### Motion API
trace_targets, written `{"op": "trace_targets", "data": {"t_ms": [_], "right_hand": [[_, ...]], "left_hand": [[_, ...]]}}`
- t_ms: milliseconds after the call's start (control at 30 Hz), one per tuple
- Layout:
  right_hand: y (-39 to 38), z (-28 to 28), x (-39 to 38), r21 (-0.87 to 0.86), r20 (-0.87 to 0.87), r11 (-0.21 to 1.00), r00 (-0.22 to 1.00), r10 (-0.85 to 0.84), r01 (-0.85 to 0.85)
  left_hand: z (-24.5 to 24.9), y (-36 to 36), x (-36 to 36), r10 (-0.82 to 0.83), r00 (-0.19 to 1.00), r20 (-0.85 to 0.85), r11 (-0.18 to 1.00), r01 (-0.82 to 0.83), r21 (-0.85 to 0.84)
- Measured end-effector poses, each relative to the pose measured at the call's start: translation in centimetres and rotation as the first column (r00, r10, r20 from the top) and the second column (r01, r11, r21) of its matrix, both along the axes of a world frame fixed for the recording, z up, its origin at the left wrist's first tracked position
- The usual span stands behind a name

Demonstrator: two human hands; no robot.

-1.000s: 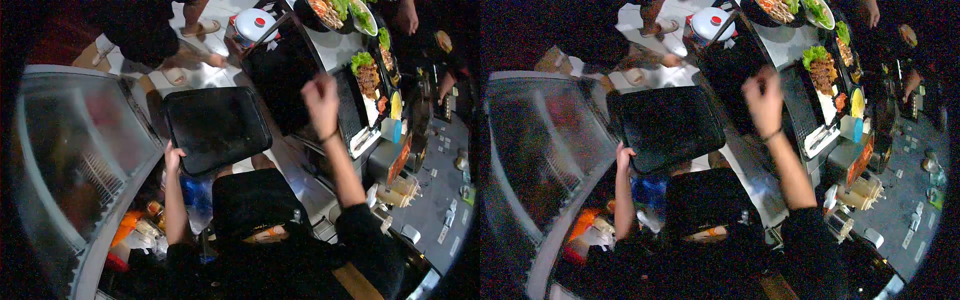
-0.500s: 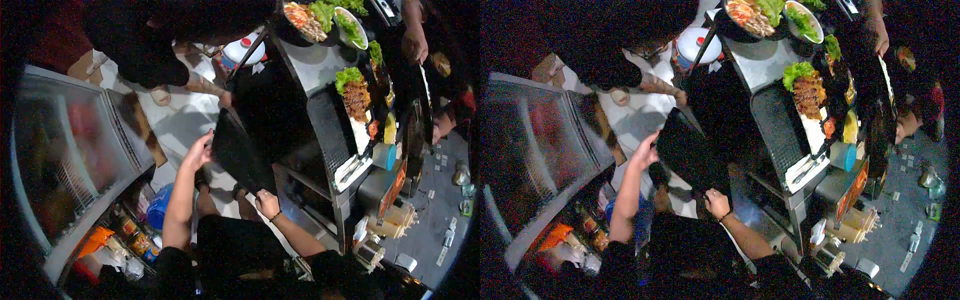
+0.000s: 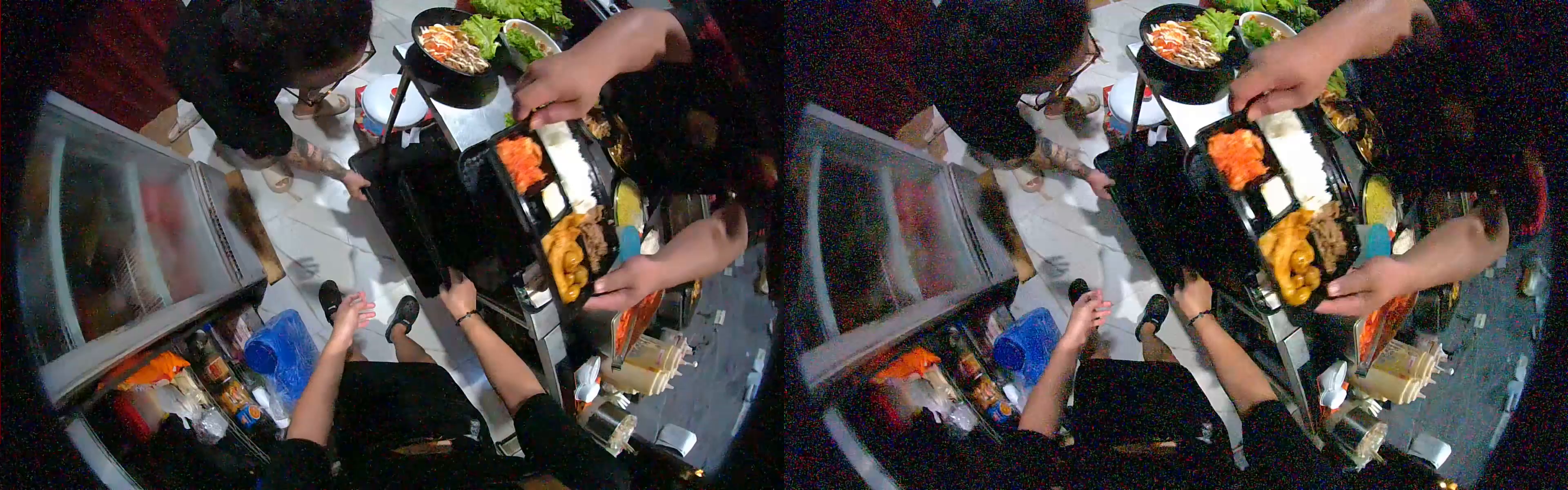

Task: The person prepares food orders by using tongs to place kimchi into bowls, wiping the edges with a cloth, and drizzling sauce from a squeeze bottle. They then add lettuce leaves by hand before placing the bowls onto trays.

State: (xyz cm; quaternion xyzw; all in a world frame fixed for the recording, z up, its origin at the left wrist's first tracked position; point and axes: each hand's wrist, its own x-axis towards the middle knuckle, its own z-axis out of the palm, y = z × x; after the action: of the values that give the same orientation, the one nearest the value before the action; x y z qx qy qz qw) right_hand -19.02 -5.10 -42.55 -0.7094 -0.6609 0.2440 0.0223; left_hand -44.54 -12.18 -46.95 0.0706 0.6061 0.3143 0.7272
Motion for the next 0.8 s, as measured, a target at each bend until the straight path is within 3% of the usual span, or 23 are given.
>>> {"op": "trace_targets", "data": {"t_ms": [100,133,167,233,333,367,433,467,567,600,700,733,800], "right_hand": [[0.5,-1.7,0.3,0.012,0.050,1.000,0.999,0.018,-0.019],[0.9,-2.0,0.2,-0.086,0.052,0.994,0.997,-0.056,0.061],[1.3,-3.2,0.1,-0.103,0.057,0.994,0.998,-0.033,0.038],[1.8,-6.0,0.7,0.046,0.035,0.996,0.997,-0.073,0.071],[4.1,-8.8,0.0,0.042,0.144,0.996,0.986,-0.089,0.084],[4.8,-9.8,-0.3,0.059,0.169,0.995,0.982,-0.087,0.078],[5.5,-11.9,-0.7,0.089,0.182,0.994,0.980,-0.079,0.063],[5.7,-13.1,-1.1,0.104,0.185,0.993,0.980,-0.074,0.055],[6.1,-16.6,-2.3,0.144,0.196,0.989,0.978,-0.072,0.044],[6.0,-18.0,-2.6,0.156,0.204,0.987,0.976,-0.072,0.040],[5.2,-21.4,-3.2,0.178,0.224,0.984,0.972,-0.070,0.030],[4.7,-22.1,-3.2,0.184,0.227,0.982,0.971,-0.073,0.030],[4.2,-23.1,-2.9,0.199,0.235,0.980,0.969,-0.075,0.027]], "left_hand": [[-3.6,-0.3,1.1,0.031,0.997,-0.076,0.998,-0.027,0.056],[-5.7,0.5,1.4,-0.108,0.963,-0.245,0.986,0.136,0.098],[-8.8,0.7,1.8,-0.235,0.883,-0.405,0.949,0.299,0.101],[-17.9,0.4,3.4,-0.072,0.869,-0.490,0.966,0.184,0.184],[-12.0,3.7,2.9,-0.079,0.825,-0.559,0.993,0.114,0.027],[-13.0,3.9,3.0,-0.069,0.835,-0.546,0.995,0.096,0.022],[-14.9,3.3,2.6,0.110,0.943,-0.313,0.977,-0.044,0.210],[-20.9,2.1,2.6,0.025,0.961,-0.275,0.976,0.036,0.214],[-25.5,1.2,3.7,-0.096,0.925,-0.369,0.992,0.120,0.044],[-26.6,1.0,3.8,-0.049,0.934,-0.353,0.994,0.080,0.075],[-27.7,0.8,3.2,0.048,0.956,-0.290,0.993,-0.014,0.117],[-26.6,0.8,2.4,0.003,0.990,-0.142,0.999,0.004,0.053],[-26.6,0.6,2.6,0.017,0.998,-0.064,0.999,-0.015,0.046]]}}
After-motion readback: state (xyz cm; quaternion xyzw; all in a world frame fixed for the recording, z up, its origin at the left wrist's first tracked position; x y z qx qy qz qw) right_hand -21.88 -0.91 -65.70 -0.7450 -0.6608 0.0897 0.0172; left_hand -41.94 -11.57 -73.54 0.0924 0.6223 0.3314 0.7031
